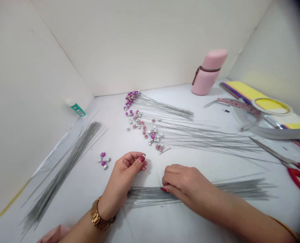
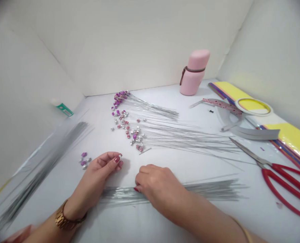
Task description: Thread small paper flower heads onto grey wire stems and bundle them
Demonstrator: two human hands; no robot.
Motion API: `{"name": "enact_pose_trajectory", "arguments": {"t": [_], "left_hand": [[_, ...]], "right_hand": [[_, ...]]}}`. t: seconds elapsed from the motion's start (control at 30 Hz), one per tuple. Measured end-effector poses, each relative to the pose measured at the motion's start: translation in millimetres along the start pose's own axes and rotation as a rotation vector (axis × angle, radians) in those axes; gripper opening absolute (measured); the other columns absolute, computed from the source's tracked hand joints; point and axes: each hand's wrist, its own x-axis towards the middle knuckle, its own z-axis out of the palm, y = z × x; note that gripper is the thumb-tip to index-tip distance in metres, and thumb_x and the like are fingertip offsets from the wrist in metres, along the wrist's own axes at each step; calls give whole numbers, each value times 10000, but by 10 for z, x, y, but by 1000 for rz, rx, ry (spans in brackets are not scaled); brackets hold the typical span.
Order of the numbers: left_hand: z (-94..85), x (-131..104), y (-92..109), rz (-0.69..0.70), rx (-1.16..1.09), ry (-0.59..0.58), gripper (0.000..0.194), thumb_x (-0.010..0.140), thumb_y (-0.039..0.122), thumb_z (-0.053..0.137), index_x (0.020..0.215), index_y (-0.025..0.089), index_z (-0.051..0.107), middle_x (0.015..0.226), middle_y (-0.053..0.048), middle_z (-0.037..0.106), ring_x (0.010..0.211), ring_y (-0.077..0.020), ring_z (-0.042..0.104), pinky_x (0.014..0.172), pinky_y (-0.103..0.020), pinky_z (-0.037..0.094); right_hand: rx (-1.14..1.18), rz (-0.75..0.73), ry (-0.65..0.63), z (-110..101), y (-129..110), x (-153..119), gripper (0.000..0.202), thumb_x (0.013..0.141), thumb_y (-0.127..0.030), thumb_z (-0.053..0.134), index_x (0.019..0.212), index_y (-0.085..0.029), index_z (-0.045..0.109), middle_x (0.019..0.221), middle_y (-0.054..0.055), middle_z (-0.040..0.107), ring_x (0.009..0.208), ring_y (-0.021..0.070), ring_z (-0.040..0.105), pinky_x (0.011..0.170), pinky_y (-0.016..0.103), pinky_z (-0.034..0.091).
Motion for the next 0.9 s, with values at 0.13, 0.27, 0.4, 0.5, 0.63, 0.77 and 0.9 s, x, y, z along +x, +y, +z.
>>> {"name": "enact_pose_trajectory", "arguments": {"t": [0.13, 0.27, 0.4, 0.5, 0.63, 0.77, 0.9], "left_hand": [[3, -29, 13, 21, 6, -42, 161, 755, 291, 595, 845, 158, 598, 655, 20, 582, 613, -63, 496, 614, -153, 390], [36, -75, 11, -18, -12, -109, 163, 762, 291, 589, 849, 154, 600, 669, 16, 592, 580, -54, 477, 590, -153, 383], [75, -110, 16, -91, -113, -195, 143, 776, 265, 578, 848, 143, 597, 670, 10, 594, 583, -53, 482, 593, -154, 385], [83, -112, 26, -120, -207, -209, 135, 792, 252, 559, 846, 136, 602, 681, 2, 591, 597, -56, 486, 612, -163, 396], [79, -102, 33, -156, -276, -208, 136, 800, 241, 548, 847, 131, 612, 690, -9, 594, 600, -60, 490, 626, -173, 408], [79, -107, 32, -180, -311, -195, 136, 793, 238, 556, 846, 132, 623, 698, -16, 596, 611, -67, 501, 631, -176, 416], [82, -116, 33, -202, -326, -187, 128, 787, 235, 564, 837, 135, 627, 702, -19, 602, 617, -69, 511, 635, -176, 422]], "right_hand": [[-9, 65, 42, -41, -14, -20, 145, 847, -140, 447, 737, -163, 539, 680, 2, 578, 626, 130, 533, 573, 230, 394], [-1, 21, 189, -56, -10, -61, 159, 859, -137, 407, 821, -174, 557, 671, -5, 564, 591, 123, 532, 539, 225, 380], [-51, -81, 359, -55, 52, -108, 235, 865, -122, 378, 960, -199, 579, 623, -17, 539, 540, 113, 510, 512, 216, 359], [-116, -98, 464, -54, 102, -138, 362, 861, -80, 345, 1179, -194, 476, 624, -18, 544, 525, 109, 506, 491, 211, 344], [-201, -89, 447, -42, 122, -150, 399, 856, -72, 330, 1203, -218, 462, 593, -34, 516, 488, 106, 488, 460, 220, 314], [-227, -79, 414, -22, 113, -137, 401, 835, -70, 350, 1179, -228, 483, 591, -41, 513, 482, 109, 489, 451, 234, 295], [-251, -74, 407, -4, 119, -135, 431, 802, -47, 368, 1172, -234, 485, 599, -45, 522, 482, 109, 500, 448, 241, 287]]}}
